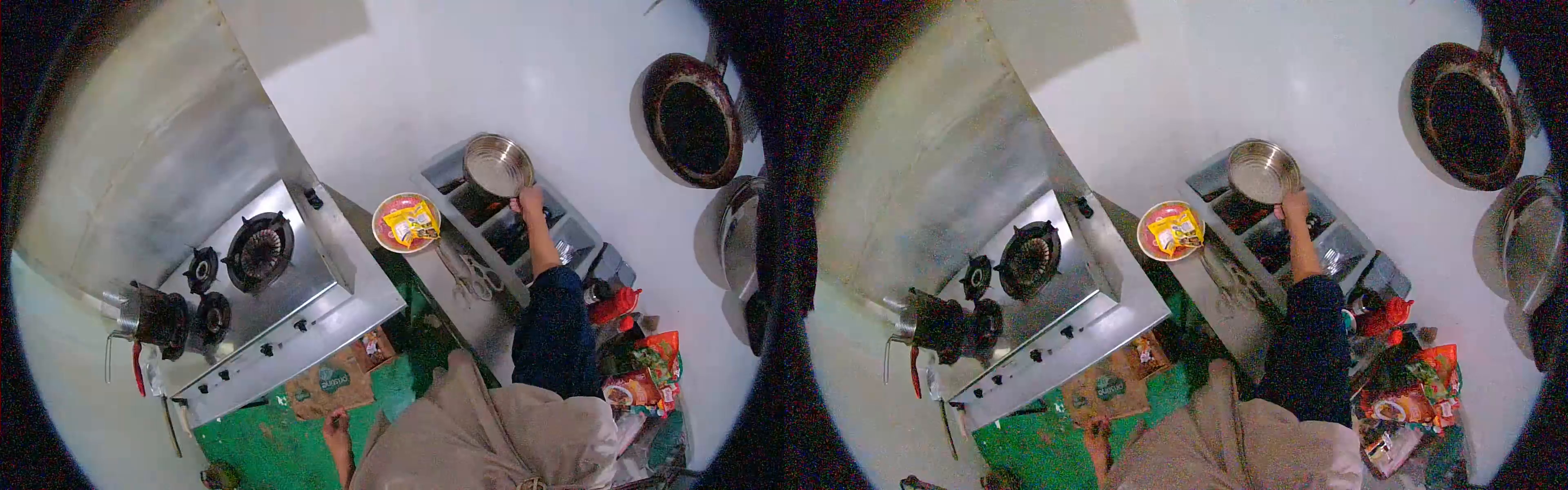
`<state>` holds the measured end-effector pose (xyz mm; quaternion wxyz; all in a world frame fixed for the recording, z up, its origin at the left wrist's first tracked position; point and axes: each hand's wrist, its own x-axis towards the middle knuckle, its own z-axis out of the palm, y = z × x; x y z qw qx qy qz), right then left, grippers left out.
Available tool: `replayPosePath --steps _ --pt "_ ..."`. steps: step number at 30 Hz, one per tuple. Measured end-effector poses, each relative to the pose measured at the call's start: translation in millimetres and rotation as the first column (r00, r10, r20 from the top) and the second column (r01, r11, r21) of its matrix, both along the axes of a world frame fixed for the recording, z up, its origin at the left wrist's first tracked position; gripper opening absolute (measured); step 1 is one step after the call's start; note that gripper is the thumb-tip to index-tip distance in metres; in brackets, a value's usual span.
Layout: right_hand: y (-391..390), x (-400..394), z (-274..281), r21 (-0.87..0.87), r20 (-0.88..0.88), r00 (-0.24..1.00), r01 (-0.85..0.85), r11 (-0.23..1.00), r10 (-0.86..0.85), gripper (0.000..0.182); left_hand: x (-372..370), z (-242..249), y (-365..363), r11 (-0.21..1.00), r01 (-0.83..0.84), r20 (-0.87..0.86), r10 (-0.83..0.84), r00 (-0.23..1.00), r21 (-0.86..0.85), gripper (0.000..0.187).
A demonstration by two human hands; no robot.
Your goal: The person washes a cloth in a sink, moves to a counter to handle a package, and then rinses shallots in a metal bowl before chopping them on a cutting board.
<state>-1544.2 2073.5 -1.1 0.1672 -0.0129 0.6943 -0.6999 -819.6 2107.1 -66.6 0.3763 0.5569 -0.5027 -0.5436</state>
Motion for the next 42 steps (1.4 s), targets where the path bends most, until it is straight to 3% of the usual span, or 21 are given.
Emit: replayPosePath --steps 2,5,7,8,10,12,13,15,16,18,20,21,23,27,29,32,33,36,38,39,42 --pt "-3 -38 -42 0.123 -0.213 0.976 -0.017 0.992 0.044 0.014 -2 2 -3 0.998 0.048 -0.042 -0.05 0.998 -0.035 0.018" --pt "-16 -81 -106 0.149 -0.581 0.811 0.185 0.972 -0.065 0.013 -8 16 -11 0.987 0.14 -0.059 -0.145 0.988 -0.084 0.016" --pt "32 71 59 -0.185 -0.314 0.948 -0.011 0.983 -0.049 0.02 5 2 -12 0.983 0.17 -0.043 -0.173 0.984 -0.062 0.016" --pt "45 95 76 -0.167 -0.303 0.953 -0.039 0.985 -0.013 0.02 6 5 -7 0.977 0.197 -0.028 -0.2 0.979 -0.082 0.018" --pt "76 139 89 -0.126 -0.27 0.961 -0.095 0.987 0.058 0.022 2 21 4 0.961 0.253 0.007 -0.254 0.967 -0.116 0.021" --pt "114 218 101 -0.097 -0.253 0.956 -0.18 0.979 0.151 0.023 -3 41 16 0.946 0.324 0.02 -0.324 0.946 -0.018 0.025" --pt "142 257 94 -0.276 -0.135 0.939 -0.343 0.898 0.317 0.025 -5 54 27 0.93 0.368 -0.015 -0.368 0.93 0.009 0.033" --pt "192 337 69 -0.272 -0.156 0.869 -0.495 0.825 0.47 0.029 -8 65 53 0.894 0.444 -0.169 -0.428 0.888 0.068 0.045" --pt "210 375 53 -0.068 -0.254 0.846 -0.498 0.864 0.468 0.031 -10 65 66 0.873 0.477 -0.282 -0.435 0.855 0.099 0.051" --pt "255 443 35 0.162 -0.188 0.823 -0.512 0.844 0.536 0.031 -14 66 96 0.827 0.537 -0.458 -0.418 0.785 0.165 0.061" --pt "307 495 3 0.15 -0.008 0.831 -0.549 0.822 0.556 0.031 -11 66 126 0.788 0.573 -0.578 -0.366 0.73 0.225 0.069" --pt "334 519 -6 0.139 -0.018 0.869 -0.488 0.862 0.495 0.031 -10 61 138 0.762 0.581 -0.53 -0.379 0.759 0.286 0.065" --pt "386 555 -3 0.07 0.029 0.925 -0.379 0.923 0.378 0.033 -11 58 163 0.641 0.705 -0.569 -0.471 0.674 0.304 0.064" --pt "461 576 -18 0.38 0.065 0.964 -0.262 0.887 0.257 0.038 -22 41 211 0.505 0.77 -0.489 -0.594 0.638 0.39 0.06" --pt "492 583 -30 0.426 -0.009 0.984 -0.158 0.891 0.179 0.038 -31 28 238 0.453 0.8 -0.526 -0.603 0.601 0.394 0.062" --pt "553 576 -72 0.536 -0.207 0.969 -0.004 0.844 0.136 0.038 -63 28 282 0.405 0.757 -0.334 -0.718 0.61 0.512 0.063" --pt "574 571 -80 0.546 -0.225 0.968 0.027 0.837 0.115 0.037 -78 43 303 0.403 0.769 -0.26 -0.776 0.575 0.496 0.055" --pt "630 558 -93 0.533 -0.148 0.989 0.071 0.843 0.01 0.036 -107 -22 336 0.315 0.919 0.102 -0.949 0.299 0.237 0.04" --pt "652 554 -93 0.52 -0.098 0.995 0.081 0.851 -0.034 0.034 -125 -28 358 0.234 0.938 0.043 -0.972 0.231 0.255 0.035" --pt "656 546 -94 0.526 -0.113 0.993 0.097 0.845 -0.044 0.033 -135 -31 366 0.204 0.946 0.015 -0.978 0.207 0.253 0.032" --pt "665 530 -102 0.568 -0.22 0.974 0.171 0.805 -0.052 0.03 -144 -42 385 0.339 0.94 0.066 -0.938 0.342 -0.045 0.04"
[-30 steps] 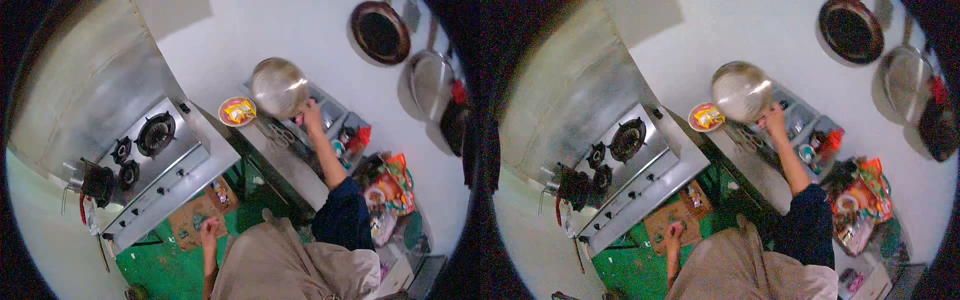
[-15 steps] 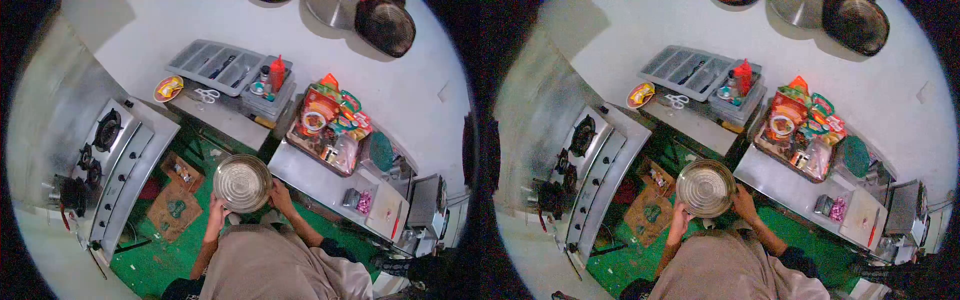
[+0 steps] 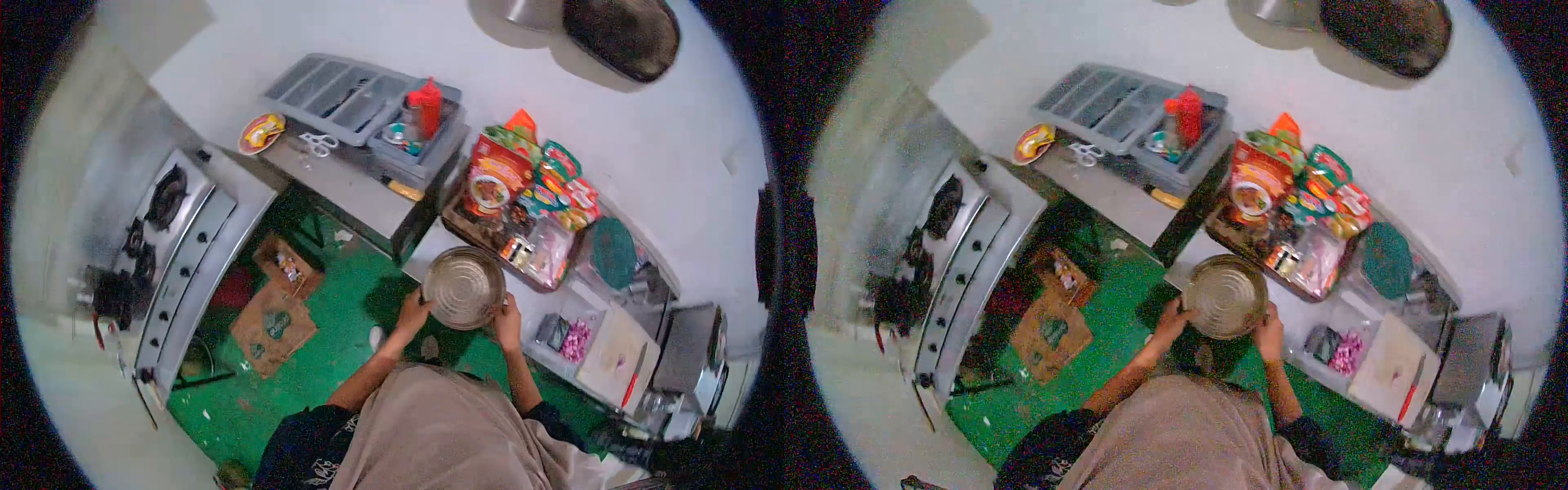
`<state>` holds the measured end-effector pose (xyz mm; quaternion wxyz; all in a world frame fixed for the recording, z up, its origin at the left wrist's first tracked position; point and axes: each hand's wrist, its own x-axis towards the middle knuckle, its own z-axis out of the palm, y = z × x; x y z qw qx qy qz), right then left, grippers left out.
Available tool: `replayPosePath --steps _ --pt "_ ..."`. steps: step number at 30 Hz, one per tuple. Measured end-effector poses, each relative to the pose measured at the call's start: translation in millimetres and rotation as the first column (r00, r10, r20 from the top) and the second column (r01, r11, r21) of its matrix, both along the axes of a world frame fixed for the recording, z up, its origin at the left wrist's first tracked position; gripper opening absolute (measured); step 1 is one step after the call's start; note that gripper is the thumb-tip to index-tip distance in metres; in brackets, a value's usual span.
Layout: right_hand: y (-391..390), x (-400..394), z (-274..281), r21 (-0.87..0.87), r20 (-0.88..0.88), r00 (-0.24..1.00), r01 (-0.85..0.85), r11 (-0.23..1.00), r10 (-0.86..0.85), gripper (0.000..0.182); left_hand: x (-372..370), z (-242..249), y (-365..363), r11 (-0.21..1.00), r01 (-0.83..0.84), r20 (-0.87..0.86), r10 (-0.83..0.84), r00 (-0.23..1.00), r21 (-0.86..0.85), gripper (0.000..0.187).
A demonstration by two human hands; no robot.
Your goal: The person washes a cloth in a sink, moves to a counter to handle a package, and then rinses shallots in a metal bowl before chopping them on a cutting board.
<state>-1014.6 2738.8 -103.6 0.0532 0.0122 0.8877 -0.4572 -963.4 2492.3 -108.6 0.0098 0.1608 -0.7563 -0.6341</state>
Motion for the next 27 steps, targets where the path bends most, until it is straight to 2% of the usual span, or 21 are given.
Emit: replayPosePath --steps 3,5,6,7,10,12,14,16,17,18,20,21,22,24,25,27 --pt "0 -10 -4 -0.055 0.15 0.988 0.054 0.997 -0.046 0.034 -5 -83 3 0.996 -0.08 -0.046 0.078 0.996 -0.038 0.048" --pt "-5 -12 11 -0.029 -0.054 0.998 -0.026 0.999 0.025 0.037 -5 -32 -17 0.993 -0.101 0.036 0.099 0.994 0.068 0.051" --pt "-13 -17 44 0.167 0.108 0.992 0.053 0.985 -0.072 0.039 -6 -10 -31 0.986 -0.109 0.074 0.101 0.992 0.123 0.053" --pt "-23 -23 72 0.369 0.237 0.951 0.101 0.924 -0.199 0.04 -5 -17 -50 0.973 -0.161 0.018 0.16 0.987 0.167 0.048" --pt "-29 -42 81 0.154 -0.138 0.98 0.167 0.974 -0.146 0.035 -12 -18 -138 0.923 -0.359 -0.086 0.373 0.924 0.141 0.04" --pt "-67 -68 98 0.136 -0.274 0.961 0.06 0.989 -0.021 0.031 -27 -1 -210 0.861 -0.509 -0.106 0.507 0.855 0.004 0.032" --pt "-129 -98 113 0.126 -0.429 0.898 -0.041 0.991 0.092 0.022 -45 -11 -292 0.813 -0.57 -0.219 0.539 0.813 -0.115 0.027" --pt "-214 -118 141 0.212 -0.495 0.833 -0.16 0.964 0.247 0.02 -74 20 -355 0.738 -0.66 -0.311 0.6 0.737 -0.14 0.025" --pt "-256 -129 142 0.206 -0.453 0.842 -0.219 0.954 0.292 0.018 -93 2 -397 0.732 -0.67 -0.362 0.596 0.717 -0.122 0.022" --pt "-299 -138 139 0.197 -0.409 0.849 -0.275 0.941 0.334 0.017 -109 9 -430 0.725 -0.669 -0.377 0.581 0.722 -0.163 0.021" --pt "-387 -162 96 -0.107 -0.435 0.846 -0.39 0.915 0.31 0.015 -141 22 -480 0.705 -0.67 -0.387 0.565 0.728 -0.231 0.02" --pt "-433 -172 108 0.102 -0.478 0.76 -0.45 0.887 0.44 0.015 -150 62 -489 0.693 -0.665 -0.368 0.563 0.74 -0.278 0.02" --pt "-481 -186 121 0.307 -0.489 0.663 -0.478 0.823 0.567 0.014 -166 63 -510 0.685 -0.654 -0.385 0.536 0.751 -0.321 0.02" --pt "-560 -218 100 0.25 -0.608 0.558 -0.54 0.804 0.564 0.013 -189 60 -546 0.668 -0.617 -0.406 0.471 0.783 -0.416 0.021" --pt "-593 -228 101 0.257 -0.57 0.572 -0.557 0.79 0.589 0.013 -199 60 -560 0.624 -0.59 -0.43 0.408 0.805 -0.512 0.02" --pt "-648 -255 88 0.296 -0.52 0.578 -0.568 0.768 0.628 0.014 -216 54 -576 0.611 -0.599 -0.481 0.372 0.794 -0.517 0.022"
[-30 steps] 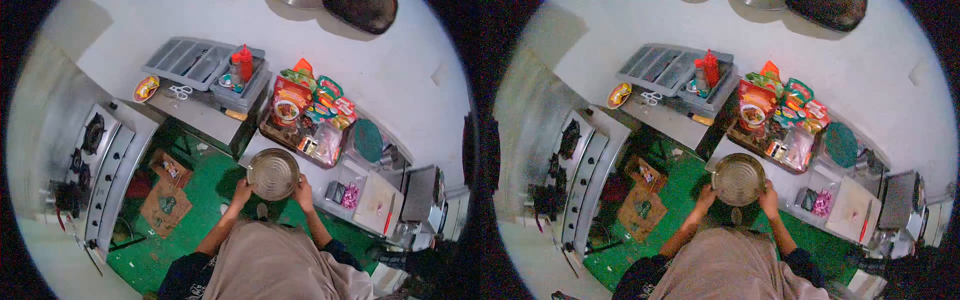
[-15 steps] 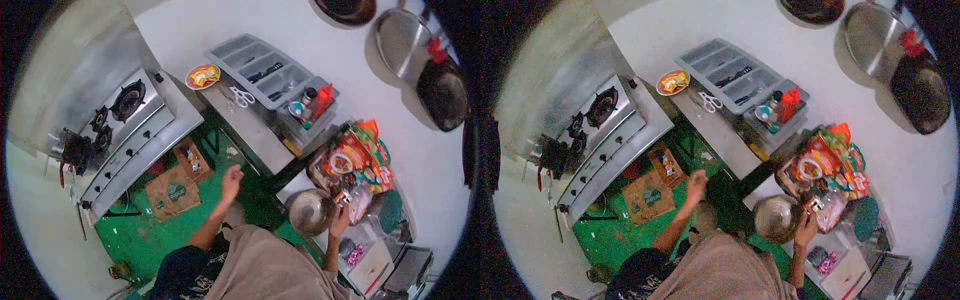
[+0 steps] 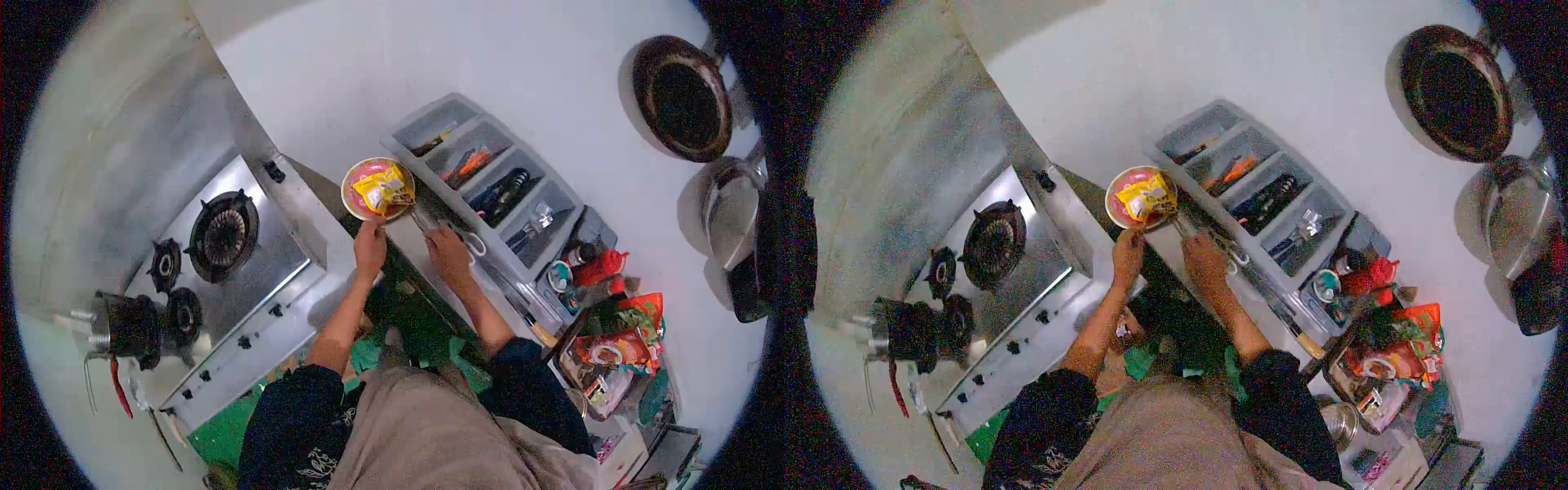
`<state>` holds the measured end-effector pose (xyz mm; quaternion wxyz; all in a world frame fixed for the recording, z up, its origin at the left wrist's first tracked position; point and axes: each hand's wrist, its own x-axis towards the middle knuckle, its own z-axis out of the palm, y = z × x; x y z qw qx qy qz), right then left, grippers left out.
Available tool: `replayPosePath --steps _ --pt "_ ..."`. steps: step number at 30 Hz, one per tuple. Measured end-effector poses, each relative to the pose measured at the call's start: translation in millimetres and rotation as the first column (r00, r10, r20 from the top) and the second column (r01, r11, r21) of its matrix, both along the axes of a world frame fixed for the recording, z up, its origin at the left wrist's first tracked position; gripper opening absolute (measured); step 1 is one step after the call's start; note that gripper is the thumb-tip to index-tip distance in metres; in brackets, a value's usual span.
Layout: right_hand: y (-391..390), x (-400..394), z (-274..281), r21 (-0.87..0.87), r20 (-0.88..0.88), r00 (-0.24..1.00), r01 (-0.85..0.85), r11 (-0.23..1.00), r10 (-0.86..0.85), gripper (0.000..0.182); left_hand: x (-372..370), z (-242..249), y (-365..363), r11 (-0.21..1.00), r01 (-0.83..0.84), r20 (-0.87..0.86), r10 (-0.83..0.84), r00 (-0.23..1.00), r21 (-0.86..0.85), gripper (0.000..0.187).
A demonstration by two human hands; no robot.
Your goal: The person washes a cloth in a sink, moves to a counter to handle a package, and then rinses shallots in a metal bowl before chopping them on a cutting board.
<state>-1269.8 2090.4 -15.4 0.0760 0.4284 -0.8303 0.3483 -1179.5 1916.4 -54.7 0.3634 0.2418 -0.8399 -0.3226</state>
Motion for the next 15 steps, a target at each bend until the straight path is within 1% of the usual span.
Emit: replayPosePath --steps 1,2,5,8,11,12,14,15 --pt "-24 -16 -19 0.035 -0.014 1.0 0.003 0.999 -0.003 0.016 -9 -3 -7 1.0 0.007 -0.024 -0.008 1.0 -0.024 0.023" --pt "-43 -29 -32 0.073 -0.027 1.0 0.003 0.997 -0.001 0.018 -9 14 -6 0.995 0.042 0.043 -0.046 0.998 0.094 0.026" --pt "-82 -51 -43 0.047 -0.131 0.991 0.011 0.999 -0.004 0.023 -25 -5 -24 0.999 0.044 -0.02 -0.044 0.999 -0.004 0.029" --pt "-105 -66 -54 0.258 -0.17 0.985 0.032 0.966 0.013 0.026 -30 -19 -30 0.998 0.058 0.002 -0.058 0.998 0.026 0.031" --pt "-114 -76 -42 0.366 -0.186 0.975 -0.049 0.929 0.125 0.021 -29 -29 -33 0.982 0.072 0.002 -0.074 0.997 0.176 0.031" --pt "-116 -80 -42 0.303 -0.246 0.957 -0.071 0.95 0.15 0.019 -30 -22 -31 0.994 0.047 0.044 -0.052 0.998 0.104 0.033" --pt "-119 -87 -42 0.182 -0.371 0.91 -0.125 0.975 0.186 0.016 -33 -14 -32 0.993 0.008 0.077 -0.017 0.997 0.114 0.036" --pt "-124 -90 -39 0.224 -0.368 0.908 -0.123 0.967 0.201 0.016 -35 -9 -31 0.992 -0.011 0.092 0.0 0.996 0.122 0.038"
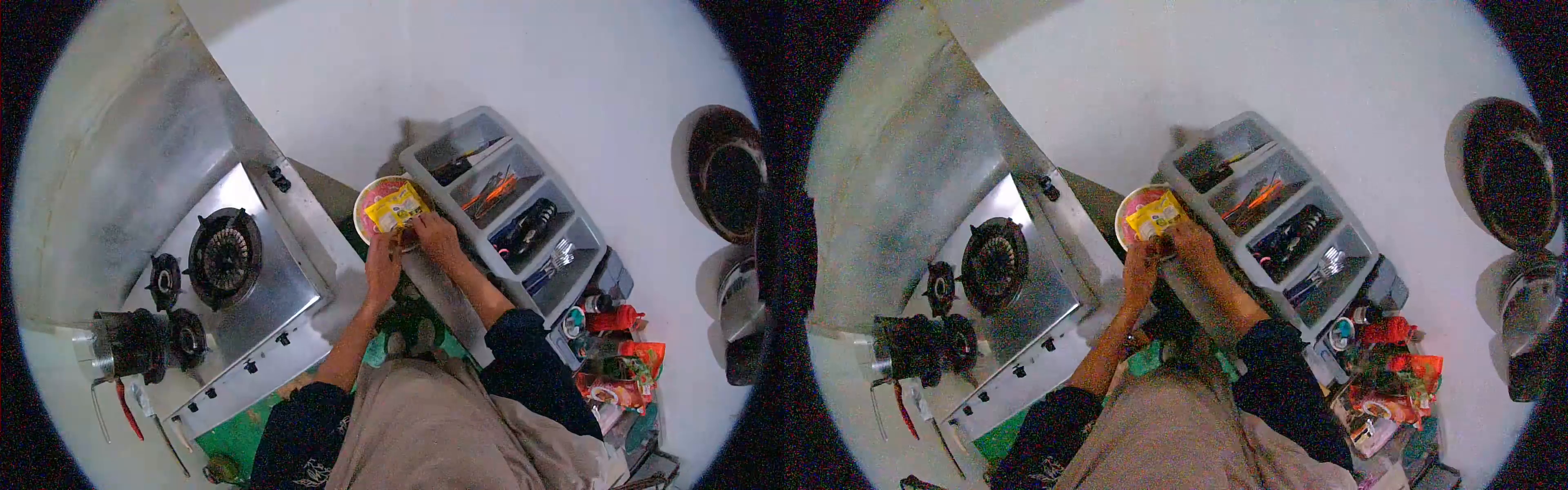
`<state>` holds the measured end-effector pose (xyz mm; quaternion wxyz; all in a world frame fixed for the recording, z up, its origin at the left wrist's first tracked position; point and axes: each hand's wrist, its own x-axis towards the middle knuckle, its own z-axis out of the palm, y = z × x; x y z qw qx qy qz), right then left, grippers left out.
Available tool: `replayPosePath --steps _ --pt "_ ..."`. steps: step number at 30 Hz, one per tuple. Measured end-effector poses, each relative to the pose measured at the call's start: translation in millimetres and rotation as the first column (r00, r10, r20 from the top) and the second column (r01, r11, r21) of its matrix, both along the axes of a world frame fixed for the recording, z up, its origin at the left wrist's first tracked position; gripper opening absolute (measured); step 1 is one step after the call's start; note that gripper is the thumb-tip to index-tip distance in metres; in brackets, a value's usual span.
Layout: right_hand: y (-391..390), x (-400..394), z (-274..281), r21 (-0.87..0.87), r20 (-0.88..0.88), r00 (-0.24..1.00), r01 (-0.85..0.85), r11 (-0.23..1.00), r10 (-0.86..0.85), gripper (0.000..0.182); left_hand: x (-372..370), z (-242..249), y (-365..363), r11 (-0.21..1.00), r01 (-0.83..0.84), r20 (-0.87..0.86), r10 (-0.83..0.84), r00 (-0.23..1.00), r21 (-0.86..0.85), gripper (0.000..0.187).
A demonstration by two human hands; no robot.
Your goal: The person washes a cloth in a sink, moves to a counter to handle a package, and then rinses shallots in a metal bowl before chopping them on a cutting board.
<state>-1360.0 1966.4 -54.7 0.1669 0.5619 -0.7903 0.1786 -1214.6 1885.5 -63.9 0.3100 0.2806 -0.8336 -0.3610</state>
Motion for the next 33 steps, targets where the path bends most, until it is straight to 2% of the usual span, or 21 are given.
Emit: replayPosePath --steps 2,3,6,8,9,11,14,15,17,18,20,23,26,29,32,33 --pt "-16 -8 12 0.085 -0.017 1.0 0.003 0.996 -0.001 0.016 -11 25 -1 0.989 -0.088 -0.027 0.085 0.996 -0.117 0.041" --pt "-23 -10 21 0.045 -0.02 0.999 -0.043 0.998 0.044 0.018 -18 34 -4 0.976 -0.131 -0.043 0.125 0.991 -0.175 0.042" --pt "-38 -15 57 -0.06 -0.045 0.989 -0.146 0.987 0.143 0.024 -30 36 -27 0.976 -0.15 -0.055 0.144 0.988 -0.156 0.042" --pt "-47 -19 76 -0.103 -0.079 0.982 -0.18 0.978 0.172 0.029 -28 46 -39 0.967 -0.142 0.026 0.151 0.988 -0.212 0.04" --pt "-50 -24 82 -0.05 -0.047 0.975 -0.219 0.975 0.216 0.026 -26 53 -44 0.961 -0.138 0.067 0.158 0.985 -0.24 0.039" --pt "-53 -39 91 0.047 0.021 0.954 -0.3 0.953 0.3 0.022 -22 67 -52 0.979 -0.098 0.029 0.105 0.994 -0.181 0.034" --pt "-61 -48 118 0.266 0.221 0.956 -0.25 0.931 0.193 0.024 -16 89 -61 0.993 -0.097 0.037 0.1 0.994 -0.073 0.026" --pt "-65 -52 119 0.295 0.235 0.955 -0.246 0.923 0.18 0.023 -15 93 -63 0.994 -0.107 0.052 0.108 0.993 -0.033 0.023" --pt "-73 -58 118 0.35 0.261 0.953 -0.24 0.905 0.151 0.024 -14 93 -67 0.991 -0.098 -0.079 0.105 0.991 0.094 0.019" --pt "-74 -60 122 0.34 0.27 0.943 -0.284 0.896 0.196 0.022 -13 93 -69 0.984 -0.086 -0.144 0.109 0.984 0.157 0.017" --pt "-73 -63 129 0.317 0.286 0.915 -0.371 0.873 0.284 0.019 -10 85 -79 0.946 -0.053 -0.123 0.097 0.988 0.321 0.015" --pt "-75 -64 127 0.301 0.321 0.908 -0.365 0.881 0.267 0.018 -3 84 -85 0.865 0.042 -0.182 0.058 0.982 0.499 0.011" --pt "-78 -62 136 0.204 0.271 0.885 -0.437 0.876 0.378 0.016 0 72 -92 0.788 0.149 -0.268 0.021 0.963 0.598 0.012" --pt "-80 -63 124 0.215 0.084 0.923 -0.385 0.898 0.375 0.015 -1 62 -89 0.712 0.202 -0.313 0.026 0.949 0.672 0.013" --pt "-79 -57 133 0.368 0.105 0.931 -0.363 0.856 0.349 0.018 0 59 -80 0.631 0.196 -0.299 0.059 0.953 0.75 0.014" --pt "-81 -57 126 0.345 0.058 0.942 -0.33 0.879 0.33 0.018 0 58 -79 0.603 0.187 -0.284 0.07 0.956 0.776 0.015"
